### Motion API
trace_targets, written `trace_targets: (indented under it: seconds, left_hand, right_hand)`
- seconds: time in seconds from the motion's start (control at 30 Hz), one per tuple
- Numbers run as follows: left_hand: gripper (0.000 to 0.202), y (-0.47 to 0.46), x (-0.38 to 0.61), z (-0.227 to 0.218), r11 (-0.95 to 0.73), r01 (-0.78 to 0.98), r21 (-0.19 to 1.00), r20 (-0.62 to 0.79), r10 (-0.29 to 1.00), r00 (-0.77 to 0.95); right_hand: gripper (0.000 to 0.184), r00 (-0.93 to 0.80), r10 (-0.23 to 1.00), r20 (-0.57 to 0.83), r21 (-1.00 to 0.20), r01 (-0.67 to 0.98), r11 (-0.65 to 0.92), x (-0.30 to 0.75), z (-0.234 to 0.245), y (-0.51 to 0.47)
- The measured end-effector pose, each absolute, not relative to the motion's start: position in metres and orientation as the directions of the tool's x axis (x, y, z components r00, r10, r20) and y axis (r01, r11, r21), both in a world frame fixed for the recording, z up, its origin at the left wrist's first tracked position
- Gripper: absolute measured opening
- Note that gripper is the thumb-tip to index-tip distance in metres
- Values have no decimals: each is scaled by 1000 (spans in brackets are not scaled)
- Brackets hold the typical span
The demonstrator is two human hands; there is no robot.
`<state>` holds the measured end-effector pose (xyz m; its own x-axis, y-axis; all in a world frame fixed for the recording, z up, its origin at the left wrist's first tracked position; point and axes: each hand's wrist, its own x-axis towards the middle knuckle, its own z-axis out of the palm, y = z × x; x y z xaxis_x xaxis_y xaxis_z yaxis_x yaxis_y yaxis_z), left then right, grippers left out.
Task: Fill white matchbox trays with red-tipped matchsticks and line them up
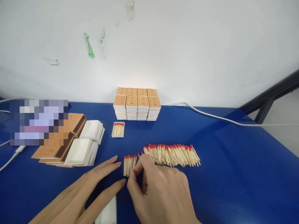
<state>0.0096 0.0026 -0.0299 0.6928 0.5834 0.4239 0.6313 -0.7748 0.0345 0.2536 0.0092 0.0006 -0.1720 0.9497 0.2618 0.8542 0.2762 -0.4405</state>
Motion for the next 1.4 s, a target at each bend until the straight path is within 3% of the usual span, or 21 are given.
trace_targets:
  seconds: [0.2, 0.53, 0.83, 1.13, 1.4]
  left_hand:
    - [43, -2, 7, -26, -785, 619, 26, 394, 577, 715]
    - [47, 1, 2, -30, -819, 574, -21, 352, 531, 771]
    - [48, 1, 2, -25, -826, 559, -71, 336, 508, 793]
    - [60, 1, 0, -28, -828, 546, -123, 298, 494, 817]
    - [56, -3, -2, -29, -832, 549, -82, 290, 507, 812]
  right_hand:
    - [20, -192, 944, 269, -433, 851, 297, 254, 4, 9]
    - [20, -164, 928, 334, -267, 928, 260, 259, 5, 11]
    - [18, -216, 927, 307, -367, 872, 324, 259, 4, 11]
    - [23, -155, 875, 460, -87, 972, 218, 264, 9, 18]
    - [22, -181, 880, 440, -78, 968, 239, 264, 8, 16]
